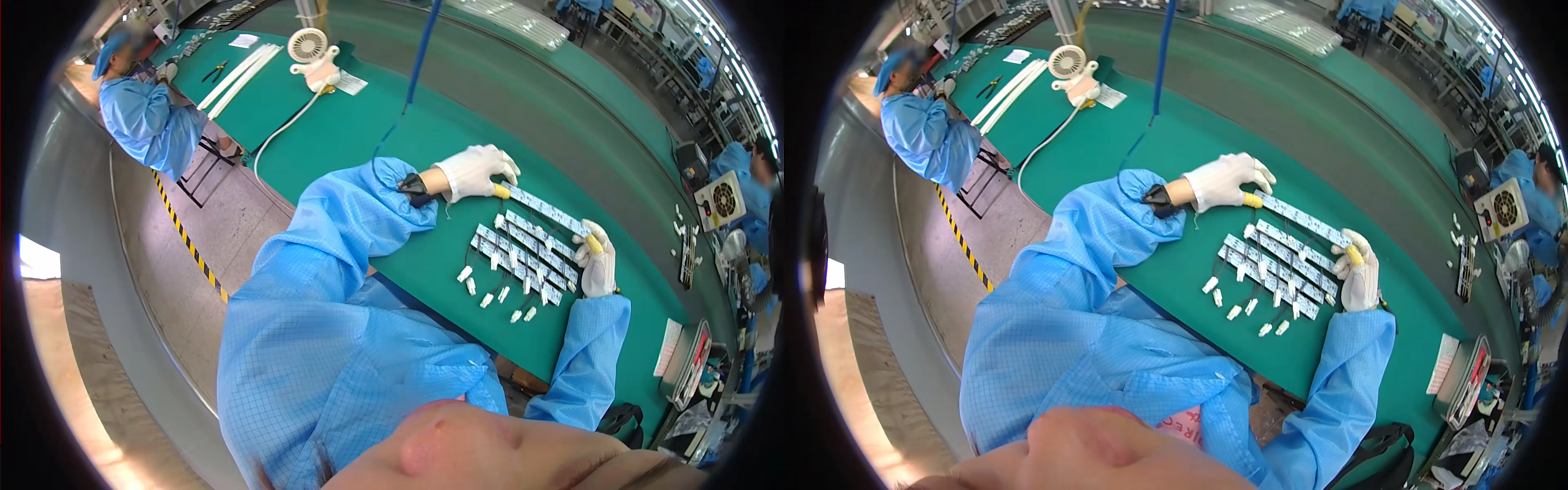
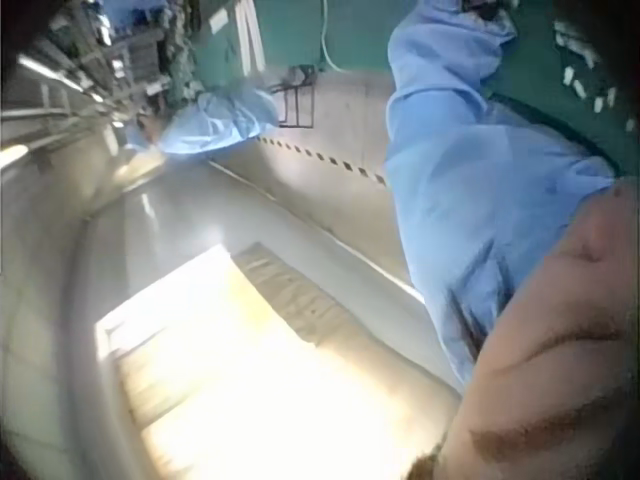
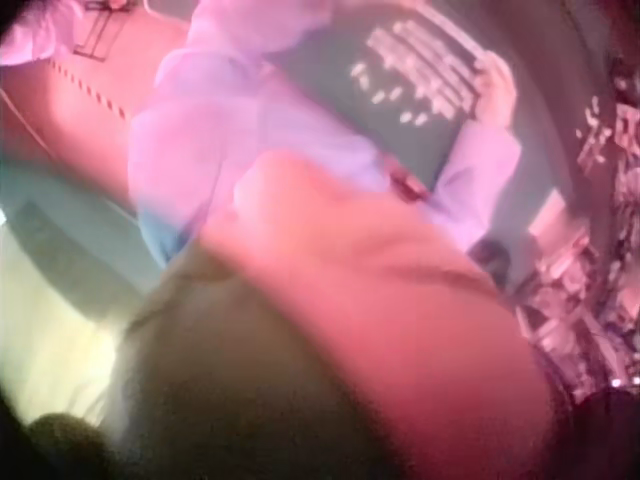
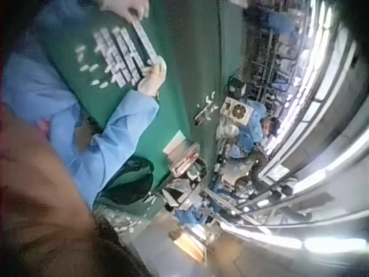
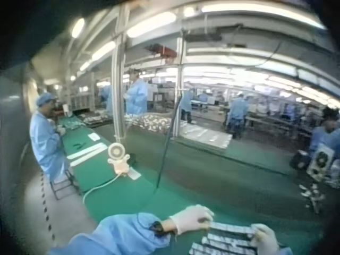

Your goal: The user is seen assembling or sorting LED PCB strips on a production line workbench.

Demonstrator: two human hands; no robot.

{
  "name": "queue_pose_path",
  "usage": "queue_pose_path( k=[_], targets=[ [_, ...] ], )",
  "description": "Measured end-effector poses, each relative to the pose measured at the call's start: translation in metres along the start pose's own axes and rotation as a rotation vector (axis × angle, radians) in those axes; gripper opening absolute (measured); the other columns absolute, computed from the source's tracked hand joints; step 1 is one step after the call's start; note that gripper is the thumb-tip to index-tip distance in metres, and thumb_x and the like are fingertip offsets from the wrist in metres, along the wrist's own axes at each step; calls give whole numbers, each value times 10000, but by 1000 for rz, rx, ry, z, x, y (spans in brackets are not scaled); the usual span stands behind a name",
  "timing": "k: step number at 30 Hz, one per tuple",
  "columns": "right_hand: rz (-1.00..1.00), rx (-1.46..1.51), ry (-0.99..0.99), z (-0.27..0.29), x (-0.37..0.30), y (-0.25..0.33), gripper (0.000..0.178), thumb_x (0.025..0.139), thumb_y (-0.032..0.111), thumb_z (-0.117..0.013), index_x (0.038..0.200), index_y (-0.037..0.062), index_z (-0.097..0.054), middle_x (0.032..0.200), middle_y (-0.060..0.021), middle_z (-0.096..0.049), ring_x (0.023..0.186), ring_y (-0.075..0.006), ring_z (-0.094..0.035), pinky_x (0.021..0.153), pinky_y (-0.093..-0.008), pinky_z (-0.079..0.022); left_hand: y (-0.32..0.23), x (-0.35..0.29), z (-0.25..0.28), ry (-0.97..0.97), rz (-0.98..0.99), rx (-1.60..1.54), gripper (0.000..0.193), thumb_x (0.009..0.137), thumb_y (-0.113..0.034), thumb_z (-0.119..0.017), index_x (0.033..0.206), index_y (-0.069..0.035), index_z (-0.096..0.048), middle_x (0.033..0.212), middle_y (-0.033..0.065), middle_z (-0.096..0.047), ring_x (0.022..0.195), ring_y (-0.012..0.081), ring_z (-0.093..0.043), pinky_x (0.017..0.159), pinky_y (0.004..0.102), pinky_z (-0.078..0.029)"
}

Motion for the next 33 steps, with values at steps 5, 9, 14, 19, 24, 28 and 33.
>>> queue_pose_path(
  k=[5,9,14,19,24,28,33],
  targets=[
    [18,-57,-45,6,-3,0,361,923,300,-520,1175,47,-570,853,-34,-632,571,-28,-482,481,-154,-338,-3,5,-2,-4,-34,-16,206,797,-285,-666,966,-170,-695,1201,-13,-595,1088,238,-517,939,373,-413],
    [58,-63,-24,1,-3,2,421,906,378,-562,1178,56,-579,846,-34,-628,551,-23,-467,468,-154,-306,-1,2,-3,-8,-20,-31,196,803,-280,-659,961,-169,-696,1196,-15,-596,1077,233,-521,926,363,-422],
    [25,-50,-44,3,-1,-3,410,905,374,-570,1168,60,-583,835,-29,-624,541,-24,-462,467,-159,-305,-1,1,-2,-16,-22,-2,201,801,-283,-662,967,-174,-692,1200,-17,-593,1071,229,-523,928,362,-423],
    [64,-22,-15,3,0,-2,409,905,373,-580,1164,57,-583,836,-24,-624,543,-17,-462,466,-152,-302,-1,2,-2,-6,-17,-15,192,805,-282,-659,965,-181,-688,1199,-16,-592,1078,227,-523,935,363,-421],
    [37,-6,-21,4,2,-5,427,899,382,-594,1168,51,-580,847,-23,-626,544,-5,-461,471,-136,-314,-1,3,0,-6,-20,-18,183,807,-264,-654,965,-179,-687,1198,-13,-593,1078,225,-523,929,364,-420],
    [30,-4,-37,4,1,-3,421,900,379,-592,1166,53,-582,839,-22,-625,544,-7,-461,467,-140,-318,1,4,-1,-14,-25,-32,182,798,-255,-662,959,-175,-691,1193,-16,-596,1071,221,-524,922,365,-420],
    [62,-31,-19,2,2,-3,458,890,400,-597,1181,47,-570,842,-22,-621,549,-6,-461,467,-138,-315,1,0,-2,-52,-21,0,193,788,-309,-680,928,-178,-705,1156,-25,-611,1031,238,-548,874,365,-450]
  ],
)
Point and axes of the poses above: each hand's wrist, its own x-axis towards the middle knuckle, its own z-axis out of the back of the hand, y = z × x, the point moved 4 cm from there along x, towards the middle knuckle
